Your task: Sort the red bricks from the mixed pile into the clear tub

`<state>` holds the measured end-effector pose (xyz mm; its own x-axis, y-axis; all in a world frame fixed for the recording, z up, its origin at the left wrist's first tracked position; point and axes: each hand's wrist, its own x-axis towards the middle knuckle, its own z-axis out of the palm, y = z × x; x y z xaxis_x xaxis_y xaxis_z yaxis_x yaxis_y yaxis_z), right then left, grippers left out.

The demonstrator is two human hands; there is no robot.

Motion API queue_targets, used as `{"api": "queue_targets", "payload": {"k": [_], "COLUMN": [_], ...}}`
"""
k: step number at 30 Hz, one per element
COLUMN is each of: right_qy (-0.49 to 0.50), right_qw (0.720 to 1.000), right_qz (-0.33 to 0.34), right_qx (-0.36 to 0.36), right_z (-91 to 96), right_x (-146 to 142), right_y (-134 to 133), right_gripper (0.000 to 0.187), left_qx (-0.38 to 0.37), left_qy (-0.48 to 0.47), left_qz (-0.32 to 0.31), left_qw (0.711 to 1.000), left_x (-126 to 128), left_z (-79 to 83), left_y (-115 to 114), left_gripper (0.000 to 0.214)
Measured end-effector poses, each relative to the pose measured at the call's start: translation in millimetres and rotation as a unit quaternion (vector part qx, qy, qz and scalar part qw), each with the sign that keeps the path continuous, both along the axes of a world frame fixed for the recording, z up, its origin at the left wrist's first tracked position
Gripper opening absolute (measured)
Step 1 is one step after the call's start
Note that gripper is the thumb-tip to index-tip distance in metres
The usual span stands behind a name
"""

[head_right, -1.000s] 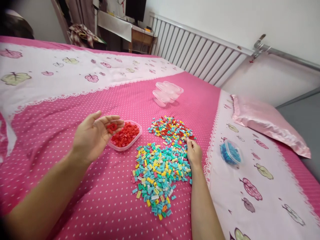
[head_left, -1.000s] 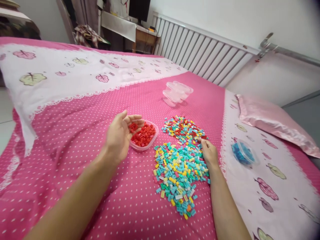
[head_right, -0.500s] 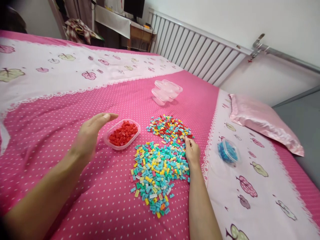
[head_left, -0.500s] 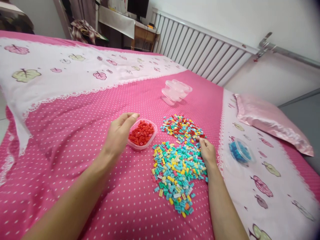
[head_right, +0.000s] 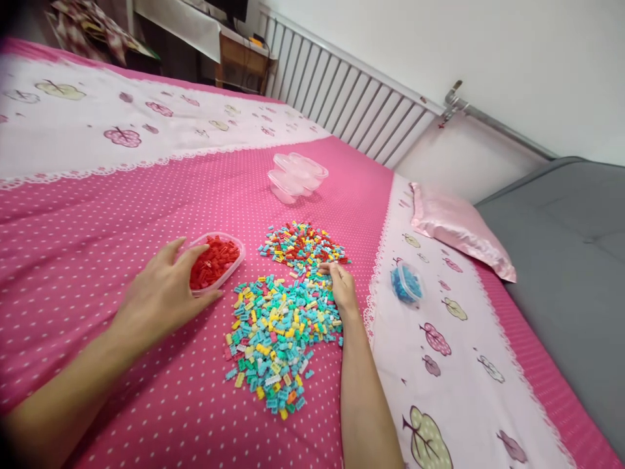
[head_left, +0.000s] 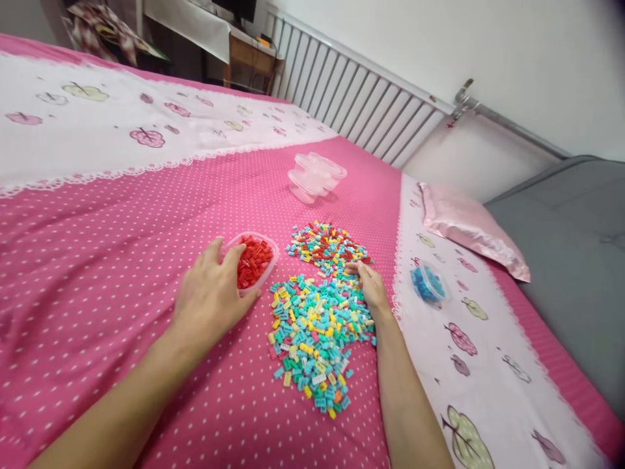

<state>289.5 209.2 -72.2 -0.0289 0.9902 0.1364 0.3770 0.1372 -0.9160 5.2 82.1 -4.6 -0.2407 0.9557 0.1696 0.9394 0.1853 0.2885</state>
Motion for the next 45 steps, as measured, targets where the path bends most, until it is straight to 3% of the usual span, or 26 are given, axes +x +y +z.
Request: {"api": "queue_targets", "payload": {"k": [10, 15, 18, 21, 25, 33, 34, 36, 38, 40, 42, 45], "right_qy": [0.063, 0.094, 0.098, 0.101, 0.082, 0.044, 0.042, 0.057, 0.079, 0.052, -0.029, -0.103], "right_qw": [0.987, 0.966, 0.957, 0.949, 0.929, 0.862, 0.87, 0.912, 0.961, 0.99, 0.999, 0.994], "right_qz": [0.118, 0.195, 0.243, 0.28, 0.348, 0.492, 0.478, 0.395, 0.256, 0.111, 0.02, 0.001], "right_qx": [-0.091, -0.144, -0.129, -0.106, -0.096, -0.118, -0.114, -0.096, -0.071, -0.063, -0.031, 0.028], "right_z": [9.4, 21.0, 32.9, 44.7, 60.1, 99.6, 101.3, 97.5, 83.3, 61.6, 37.8, 10.5], "right_x": [-11, -19, -25, -32, -42, -49, -46, -39, -31, -22, -16, -12], "right_y": [-12, -23, -31, -40, -54, -82, -81, -74, -59, -40, -23, -8], "right_gripper": [0.042, 0.041, 0.039, 0.037, 0.038, 0.041, 0.039, 0.034, 0.031, 0.031, 0.03, 0.031], "left_qx": [0.13, 0.21, 0.312, 0.359, 0.284, 0.11, 0.088, 0.049, 0.03, 0.026, 0.027, 0.026], "left_qy": [-0.065, -0.063, -0.073, -0.099, -0.12, -0.133, -0.132, -0.13, -0.129, -0.13, -0.131, -0.126], "left_qz": [0.011, 0.012, -0.043, -0.165, -0.291, -0.336, -0.342, -0.353, -0.362, -0.369, -0.372, -0.371], "left_qw": [0.989, 0.975, 0.946, 0.913, 0.906, 0.926, 0.926, 0.925, 0.923, 0.92, 0.919, 0.92], "left_x": [-13, -8, 6, 25, 40, 37, 37, 37, 38, 38, 38, 38], "left_z": [-19.8, -19.6, -16.0, -16.0, -22.2, -32.5, -33.6, -35.7, -37.8, -39.2, -39.8, -39.8], "left_y": [18, 18, 10, 1, -5, -3, -3, -4, -5, -4, -4, -4], "left_gripper": [0.06, 0.065, 0.054, 0.04, 0.041, 0.065, 0.066, 0.066, 0.065, 0.064, 0.064, 0.064]}}
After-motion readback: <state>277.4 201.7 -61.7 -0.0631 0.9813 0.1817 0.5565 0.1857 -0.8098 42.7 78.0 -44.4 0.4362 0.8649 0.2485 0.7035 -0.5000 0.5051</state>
